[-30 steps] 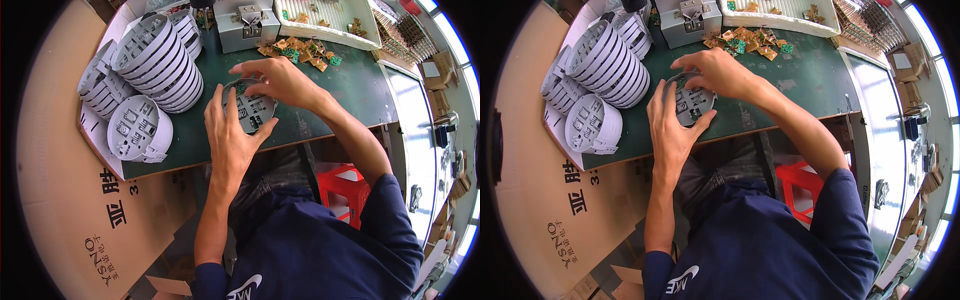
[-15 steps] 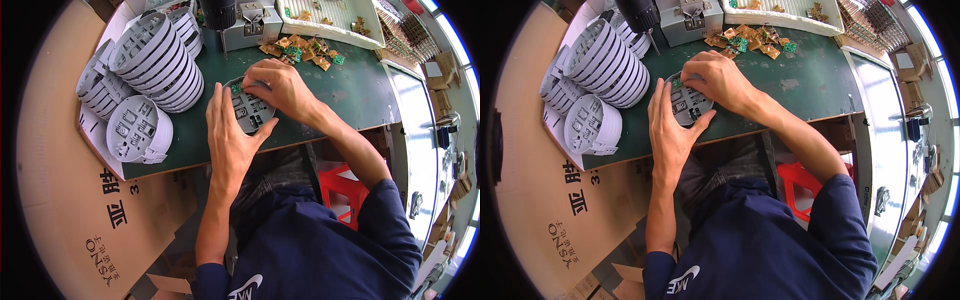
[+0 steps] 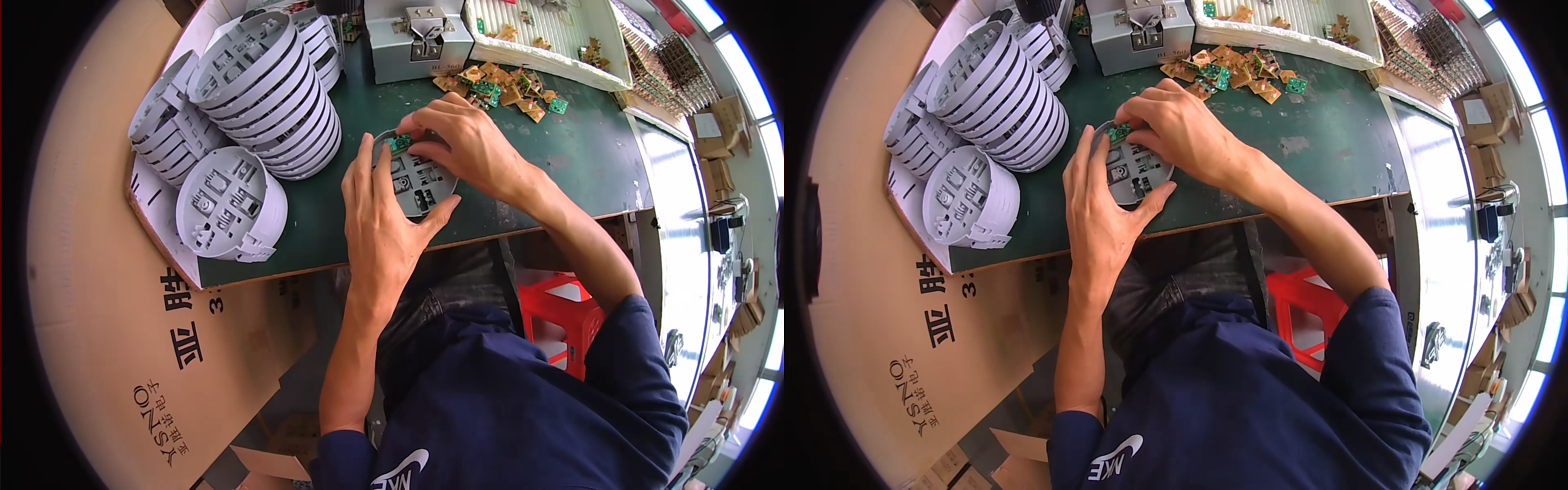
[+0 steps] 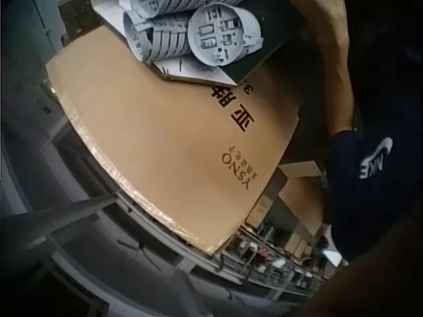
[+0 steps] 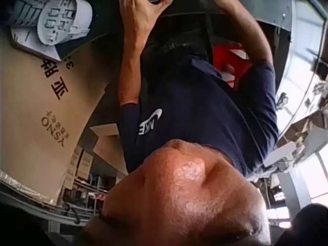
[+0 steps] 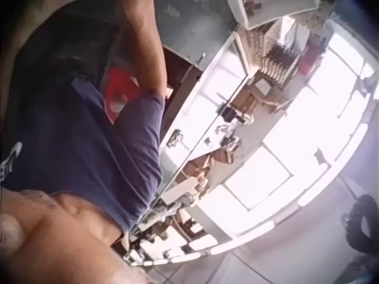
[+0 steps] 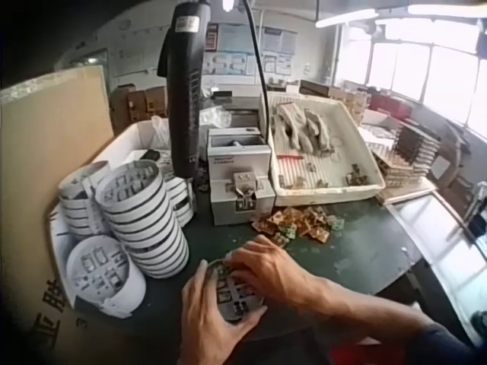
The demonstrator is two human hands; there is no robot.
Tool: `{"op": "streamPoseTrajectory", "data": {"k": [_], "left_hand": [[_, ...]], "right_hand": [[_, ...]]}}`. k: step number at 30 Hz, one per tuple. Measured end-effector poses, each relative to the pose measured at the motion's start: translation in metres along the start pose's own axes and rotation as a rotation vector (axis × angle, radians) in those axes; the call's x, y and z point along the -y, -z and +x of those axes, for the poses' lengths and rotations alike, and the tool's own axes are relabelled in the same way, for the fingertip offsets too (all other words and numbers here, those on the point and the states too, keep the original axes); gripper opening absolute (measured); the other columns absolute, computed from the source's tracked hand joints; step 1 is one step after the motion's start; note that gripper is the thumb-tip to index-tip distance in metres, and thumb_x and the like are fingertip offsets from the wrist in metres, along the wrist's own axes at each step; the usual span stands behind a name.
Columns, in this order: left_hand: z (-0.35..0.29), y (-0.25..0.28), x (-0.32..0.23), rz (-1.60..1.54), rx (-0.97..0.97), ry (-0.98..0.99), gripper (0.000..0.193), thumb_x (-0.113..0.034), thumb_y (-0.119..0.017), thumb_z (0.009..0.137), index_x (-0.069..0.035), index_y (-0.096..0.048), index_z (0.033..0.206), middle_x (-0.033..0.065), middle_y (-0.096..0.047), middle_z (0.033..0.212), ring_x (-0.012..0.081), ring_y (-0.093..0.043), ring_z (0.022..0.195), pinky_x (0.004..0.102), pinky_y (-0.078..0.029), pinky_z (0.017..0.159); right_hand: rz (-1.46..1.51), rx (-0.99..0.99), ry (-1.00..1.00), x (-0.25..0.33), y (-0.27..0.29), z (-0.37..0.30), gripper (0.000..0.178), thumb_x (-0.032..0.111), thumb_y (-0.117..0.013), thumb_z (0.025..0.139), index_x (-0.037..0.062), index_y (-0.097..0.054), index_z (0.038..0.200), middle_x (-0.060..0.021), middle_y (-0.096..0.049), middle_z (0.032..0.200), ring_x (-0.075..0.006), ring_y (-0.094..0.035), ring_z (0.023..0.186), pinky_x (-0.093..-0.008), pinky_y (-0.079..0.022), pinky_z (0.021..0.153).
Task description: The user is assembling electronic components by inserting circuit boards into plastic housings and using an overhead power tool to secure them.
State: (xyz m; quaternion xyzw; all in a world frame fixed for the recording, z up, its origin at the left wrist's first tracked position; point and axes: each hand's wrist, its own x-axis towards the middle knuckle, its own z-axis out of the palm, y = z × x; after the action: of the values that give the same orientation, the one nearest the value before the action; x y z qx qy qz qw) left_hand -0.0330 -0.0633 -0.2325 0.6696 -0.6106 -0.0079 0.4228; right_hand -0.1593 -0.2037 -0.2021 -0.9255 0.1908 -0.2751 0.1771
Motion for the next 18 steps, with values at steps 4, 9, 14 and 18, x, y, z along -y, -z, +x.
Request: {"op": "streamPoseTrajectory", "data": {"k": [4,9,14,18], "left_hand": [[-0.001,0.003,0.001,0.0,0.013,0.009,0.091,-0.039,-0.091,0.074,0.009,-0.05,0.139,0.0273,-0.045,0.151,0.044,-0.049,0.131,0.0515,-0.048,0.107],[0.002,0.006,0.004,-0.107,0.021,0.043,0.085,-0.035,-0.092,0.074,0.003,-0.054,0.139,0.0257,-0.048,0.152,0.0402,-0.052,0.135,0.0482,-0.045,0.111],[0.003,0.013,0.006,-0.211,0.063,0.105,0.088,-0.031,-0.095,0.07,0.0,-0.047,0.137,0.0284,-0.046,0.151,0.044,-0.051,0.135,0.0482,-0.047,0.11],[0.002,0.015,0.008,-0.274,0.09,0.115,0.09,-0.029,-0.095,0.069,-0.003,-0.043,0.136,0.0294,-0.046,0.15,0.0443,-0.051,0.135,0.0485,-0.047,0.109]], "right_hand": [[-0.029,0.094,0.016,-0.001,0.007,0.009,0.029,0.007,-0.075,0.087,0.005,-0.072,0.115,-0.0113,-0.068,0.104,-0.0319,-0.066,0.1,-0.0431,-0.053,0.089],[-0.044,0.396,0.183,-0.004,0.035,0.032,0.045,0.001,-0.071,0.088,0.0127,-0.07,0.131,-0.0118,-0.063,0.111,-0.0301,-0.069,0.098,-0.0403,-0.059,0.082],[-0.15,0.543,0.338,-0.01,0.041,0.053,0.043,0.002,-0.072,0.087,0.0137,-0.071,0.128,-0.0093,-0.064,0.105,-0.0291,-0.07,0.094,-0.0399,-0.06,0.076],[-0.225,0.547,0.434,-0.018,0.039,0.053,0.041,0.005,-0.075,0.085,0.0126,-0.072,0.125,-0.0082,-0.064,0.103,-0.0273,-0.07,0.096,-0.0404,-0.061,0.072]]}}
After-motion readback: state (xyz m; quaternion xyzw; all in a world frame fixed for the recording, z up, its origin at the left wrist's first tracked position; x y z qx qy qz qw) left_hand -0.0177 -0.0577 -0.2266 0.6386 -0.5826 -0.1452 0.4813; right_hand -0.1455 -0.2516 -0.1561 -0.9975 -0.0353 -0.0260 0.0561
